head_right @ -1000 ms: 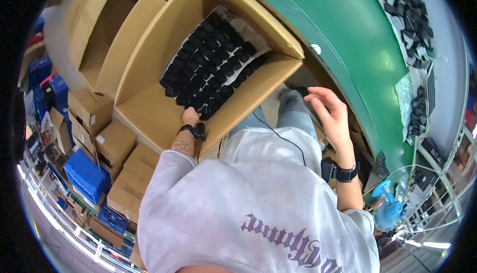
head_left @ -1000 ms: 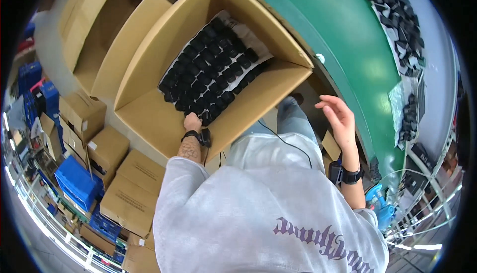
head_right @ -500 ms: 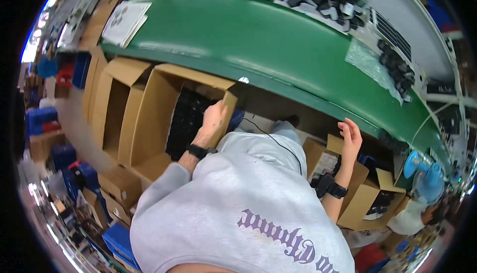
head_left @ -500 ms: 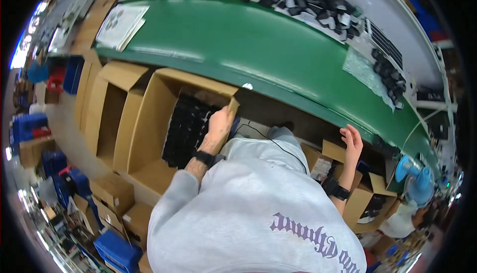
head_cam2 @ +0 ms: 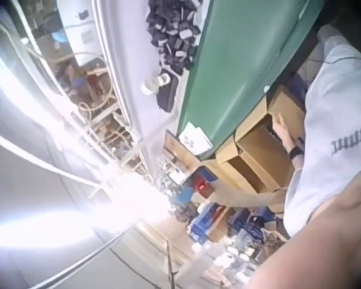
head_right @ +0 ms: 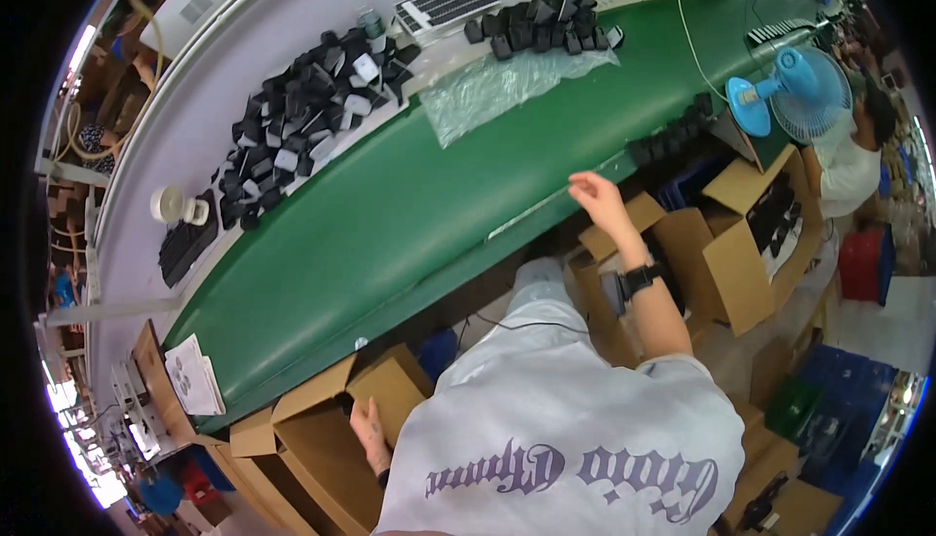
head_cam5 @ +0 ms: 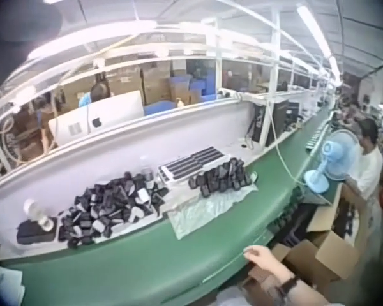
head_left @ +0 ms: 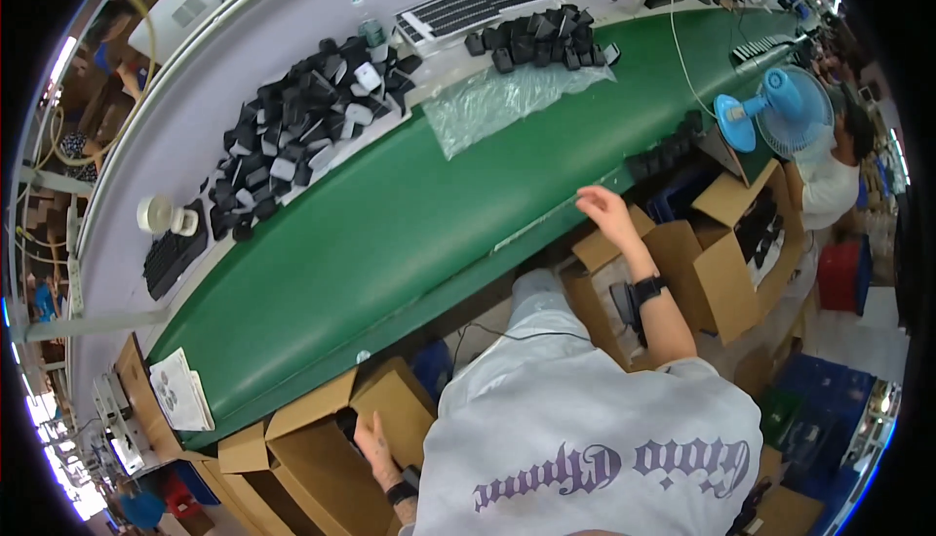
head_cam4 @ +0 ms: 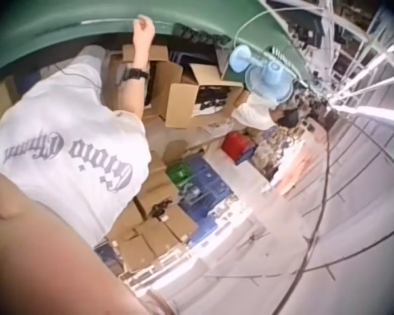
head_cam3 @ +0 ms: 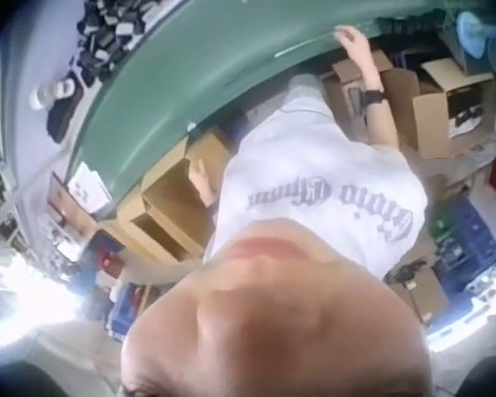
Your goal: Picking electronic components from a conveyor belt, arranging them, and packing them into a cardboard box.
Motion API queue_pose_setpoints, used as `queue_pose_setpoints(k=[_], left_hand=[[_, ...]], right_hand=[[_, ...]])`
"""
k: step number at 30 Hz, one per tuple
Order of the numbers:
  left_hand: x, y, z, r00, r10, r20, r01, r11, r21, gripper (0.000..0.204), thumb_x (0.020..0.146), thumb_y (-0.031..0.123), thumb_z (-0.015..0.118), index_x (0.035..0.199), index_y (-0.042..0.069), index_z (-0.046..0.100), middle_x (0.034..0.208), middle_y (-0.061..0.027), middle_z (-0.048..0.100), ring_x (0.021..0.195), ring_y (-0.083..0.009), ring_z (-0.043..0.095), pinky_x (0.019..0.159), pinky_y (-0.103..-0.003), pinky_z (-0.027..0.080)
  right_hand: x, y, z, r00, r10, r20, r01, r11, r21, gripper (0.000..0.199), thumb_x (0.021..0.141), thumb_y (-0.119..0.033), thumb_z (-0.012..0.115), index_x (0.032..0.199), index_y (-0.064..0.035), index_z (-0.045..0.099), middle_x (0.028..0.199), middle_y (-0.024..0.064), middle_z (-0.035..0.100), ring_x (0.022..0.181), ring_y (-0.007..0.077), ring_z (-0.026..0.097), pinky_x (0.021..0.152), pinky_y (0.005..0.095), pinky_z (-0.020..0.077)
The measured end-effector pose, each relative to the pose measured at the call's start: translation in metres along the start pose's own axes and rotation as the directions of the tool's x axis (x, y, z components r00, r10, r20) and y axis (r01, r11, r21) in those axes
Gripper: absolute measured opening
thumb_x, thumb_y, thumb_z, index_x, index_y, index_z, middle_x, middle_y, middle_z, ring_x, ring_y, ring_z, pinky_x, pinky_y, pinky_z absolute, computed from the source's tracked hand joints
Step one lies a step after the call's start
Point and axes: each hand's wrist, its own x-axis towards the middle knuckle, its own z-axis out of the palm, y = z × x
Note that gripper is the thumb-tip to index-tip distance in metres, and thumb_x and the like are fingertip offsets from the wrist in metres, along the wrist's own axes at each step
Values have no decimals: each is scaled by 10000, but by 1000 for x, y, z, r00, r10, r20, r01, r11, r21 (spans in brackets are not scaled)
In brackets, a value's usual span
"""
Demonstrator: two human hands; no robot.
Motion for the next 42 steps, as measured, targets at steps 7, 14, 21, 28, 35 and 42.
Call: queue_pose_setpoints(k=[7, 14, 21, 28, 35, 42], left_hand=[[88, 152, 54, 877, 217, -429, 196, 655, 730, 623, 876, 151, 694, 1407, -39, 429, 1397, -261, 449, 1144, -425, 566, 971, -438, 506], [328, 475, 330, 805, 551, 218, -539, 834, -119, 508, 886, 118, 638, 1368, 15, 512, 1445, -228, 454, 1279, -394, 509, 1066, -426, 417], [446, 539, 513, 819, 560, 126, -561, 827, -30, 848, 744, 174, 717, 1497, 124, 331, 1335, -239, 454, 1161, -493, 493, 1006, -528, 440], [451, 564, 521, 866, 473, 162, -500, 824, 268, 787, 789, 122, 716, 1484, 266, 377, 1311, -196, 458, 1044, -473, 562, 831, -527, 537], [417, 531, 532, 760, 624, 180, -648, 709, 277, 604, 856, 118, 611, 1414, 280, 447, 1180, -137, 558, 1031, -385, 605, 795, -515, 536], [402, 531, 499, 873, 449, 191, -481, 859, 175, 558, 894, 86, 577, 1415, 230, 436, 1183, -210, 590, 1022, -412, 621, 816, -502, 521]], right_hand=[[303, 4, -34, 901, -429, -63, 356, 816, -456, 567, 804, -260, 740, 1307, -60, 569, 1215, 180, 610, 1138, 349, 577, 975, 421, 473], [432, -11, 32, 984, -123, 130, 175, 510, -842, 588, 788, -468, 728, 1246, -124, 591, 1257, 87, 519, 1194, 310, 510, 863, 592, 474], [431, 7, 16, 913, -283, 292, 405, 560, -723, 651, 669, -348, 822, 1213, -127, 541, 1262, 106, 478, 1152, 330, 487, 742, 536, 533], [419, 11, 12, 897, -284, 338, 442, 575, -689, 719, 632, -308, 822, 1271, -138, 539, 1137, 58, 550, 1171, 334, 471, 760, 555, 491], [389, 7, 18, 919, -205, 336, 394, 493, -776, 667, 665, -317, 805, 1260, -149, 555, 1177, 80, 569, 1259, 351, 438, 790, 592, 450], [361, 26, 2, 828, -327, 455, 561, 495, -664, 640, 678, -279, 804, 1272, -187, 584, 1132, 54, 580, 1217, 307, 466, 920, 619, 406]])
